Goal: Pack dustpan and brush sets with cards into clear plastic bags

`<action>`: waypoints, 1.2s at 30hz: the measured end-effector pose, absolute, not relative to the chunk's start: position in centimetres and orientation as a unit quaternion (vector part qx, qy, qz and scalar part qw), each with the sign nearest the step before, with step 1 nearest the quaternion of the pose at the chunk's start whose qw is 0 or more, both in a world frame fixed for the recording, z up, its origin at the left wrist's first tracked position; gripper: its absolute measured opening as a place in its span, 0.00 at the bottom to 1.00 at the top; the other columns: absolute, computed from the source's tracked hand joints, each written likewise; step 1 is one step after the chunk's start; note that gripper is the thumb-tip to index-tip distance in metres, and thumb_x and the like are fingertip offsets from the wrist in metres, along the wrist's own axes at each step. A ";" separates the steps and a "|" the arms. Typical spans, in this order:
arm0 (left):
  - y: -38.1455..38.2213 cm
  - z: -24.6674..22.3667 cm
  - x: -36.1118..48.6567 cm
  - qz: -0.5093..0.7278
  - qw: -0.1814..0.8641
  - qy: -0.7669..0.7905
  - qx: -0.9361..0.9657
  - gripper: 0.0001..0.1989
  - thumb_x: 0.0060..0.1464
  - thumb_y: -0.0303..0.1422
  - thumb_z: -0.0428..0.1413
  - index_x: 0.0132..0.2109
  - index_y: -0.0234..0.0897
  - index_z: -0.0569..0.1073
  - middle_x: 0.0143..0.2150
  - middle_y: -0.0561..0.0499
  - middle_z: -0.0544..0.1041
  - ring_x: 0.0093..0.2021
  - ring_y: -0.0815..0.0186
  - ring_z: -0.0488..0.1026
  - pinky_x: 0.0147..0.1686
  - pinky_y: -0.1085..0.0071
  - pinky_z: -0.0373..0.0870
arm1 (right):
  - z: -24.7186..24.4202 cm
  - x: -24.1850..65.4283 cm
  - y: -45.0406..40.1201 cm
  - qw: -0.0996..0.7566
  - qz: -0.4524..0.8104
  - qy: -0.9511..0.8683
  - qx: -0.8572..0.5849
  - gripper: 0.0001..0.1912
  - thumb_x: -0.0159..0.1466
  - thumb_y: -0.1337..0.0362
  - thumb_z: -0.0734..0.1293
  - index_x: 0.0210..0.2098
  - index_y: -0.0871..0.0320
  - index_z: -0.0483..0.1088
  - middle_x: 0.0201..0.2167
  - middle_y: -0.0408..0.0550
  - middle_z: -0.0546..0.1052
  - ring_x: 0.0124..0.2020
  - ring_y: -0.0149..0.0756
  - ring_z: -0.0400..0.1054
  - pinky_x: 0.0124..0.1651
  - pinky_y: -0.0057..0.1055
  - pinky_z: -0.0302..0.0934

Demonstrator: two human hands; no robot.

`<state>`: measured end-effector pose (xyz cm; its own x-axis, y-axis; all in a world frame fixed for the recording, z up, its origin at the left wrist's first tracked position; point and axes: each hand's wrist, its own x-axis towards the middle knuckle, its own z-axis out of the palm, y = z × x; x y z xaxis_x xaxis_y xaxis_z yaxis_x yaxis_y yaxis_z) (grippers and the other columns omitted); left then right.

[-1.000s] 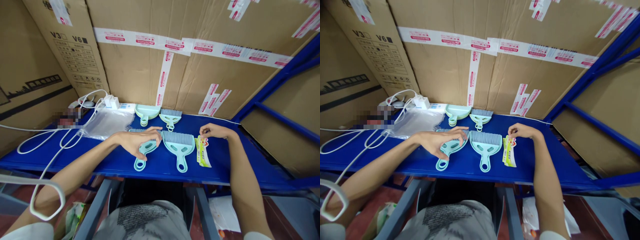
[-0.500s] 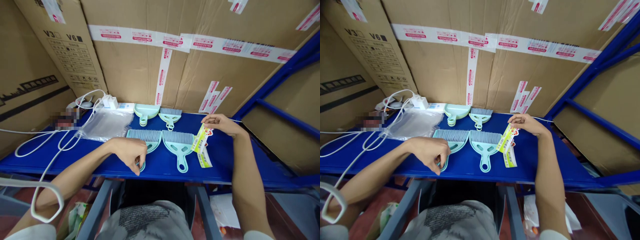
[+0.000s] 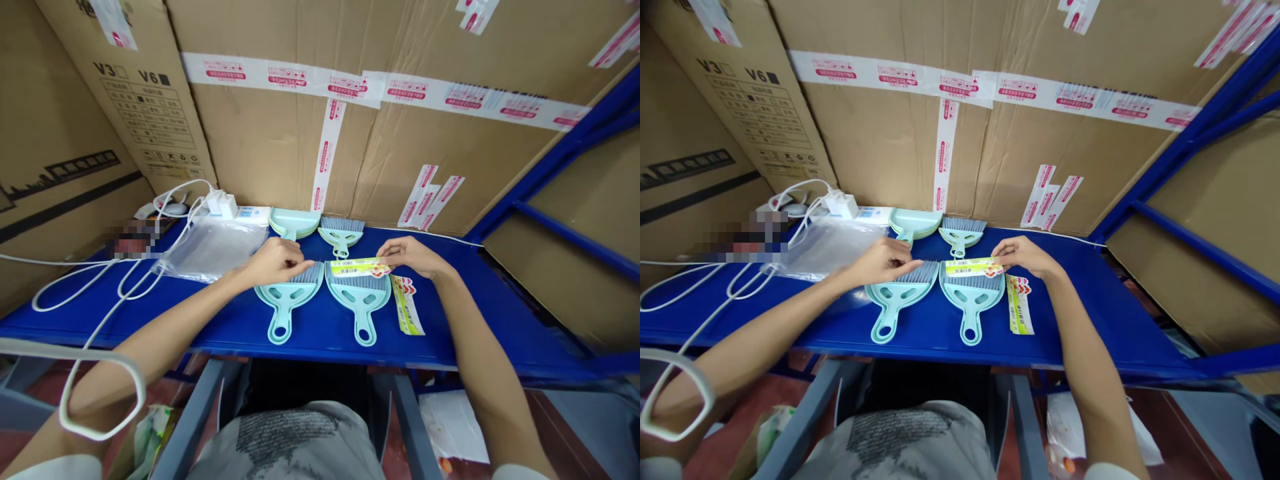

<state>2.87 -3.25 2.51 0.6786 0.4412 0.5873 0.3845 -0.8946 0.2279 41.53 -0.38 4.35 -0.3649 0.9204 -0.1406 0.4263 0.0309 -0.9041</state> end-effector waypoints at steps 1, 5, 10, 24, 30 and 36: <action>-2.9 2.0 2.9 0.316 -0.005 0.224 0.922 0.29 0.74 0.39 0.51 0.21 0.39 0.66 0.19 0.53 0.64 0.24 0.66 0.64 0.27 0.66 0.56 | 4.1 41.3 -0.3 0.242 0.484 -0.675 -0.502 0.25 0.47 0.51 0.85 0.36 0.60 0.81 0.33 0.52 0.84 0.34 0.40 0.77 0.38 0.35 0.72; -2.4 0.6 2.9 0.276 -0.136 0.205 0.929 0.27 0.74 0.37 0.50 0.24 0.38 0.70 0.21 0.50 0.69 0.26 0.64 0.68 0.25 0.65 0.53 | 3.6 41.1 -0.1 0.197 0.447 -0.703 -0.518 0.21 0.49 0.51 0.83 0.32 0.60 0.81 0.29 0.51 0.83 0.30 0.37 0.74 0.33 0.32 0.66; -2.5 0.5 3.0 0.269 -0.173 0.195 0.927 0.27 0.75 0.37 0.49 0.24 0.38 0.71 0.21 0.50 0.70 0.26 0.63 0.69 0.24 0.64 0.52 | 3.2 41.1 0.1 0.182 0.409 -0.708 -0.545 0.18 0.48 0.53 0.82 0.30 0.60 0.81 0.26 0.50 0.82 0.28 0.35 0.71 0.28 0.30 0.56; -2.7 0.5 3.1 0.275 -0.186 0.184 0.925 0.26 0.75 0.36 0.48 0.25 0.38 0.71 0.21 0.49 0.72 0.27 0.61 0.70 0.24 0.63 0.54 | 2.9 41.4 0.5 0.136 0.394 -0.743 -0.524 0.24 0.47 0.45 0.82 0.33 0.58 0.84 0.30 0.50 0.84 0.34 0.40 0.74 0.38 0.33 0.64; -2.7 0.4 3.2 0.253 -0.194 0.196 0.927 0.27 0.75 0.37 0.48 0.24 0.38 0.71 0.21 0.49 0.71 0.27 0.63 0.70 0.25 0.64 0.55 | 2.5 41.4 0.8 0.141 0.405 -0.739 -0.520 0.29 0.46 0.45 0.83 0.39 0.59 0.85 0.33 0.51 0.84 0.36 0.42 0.76 0.39 0.34 0.66; -2.7 0.3 3.2 0.257 -0.197 0.186 0.928 0.26 0.75 0.36 0.48 0.24 0.38 0.71 0.21 0.49 0.72 0.27 0.61 0.70 0.24 0.62 0.55 | 3.4 42.2 0.6 0.152 0.394 -0.738 -0.527 0.27 0.49 0.46 0.82 0.41 0.59 0.87 0.36 0.52 0.86 0.39 0.44 0.77 0.42 0.34 0.67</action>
<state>3.15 -2.66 0.35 0.7990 0.2433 0.5500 0.4458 -0.8534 -0.2701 42.16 0.58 3.38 -0.3992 0.8967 -0.1911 0.6578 0.1349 -0.7410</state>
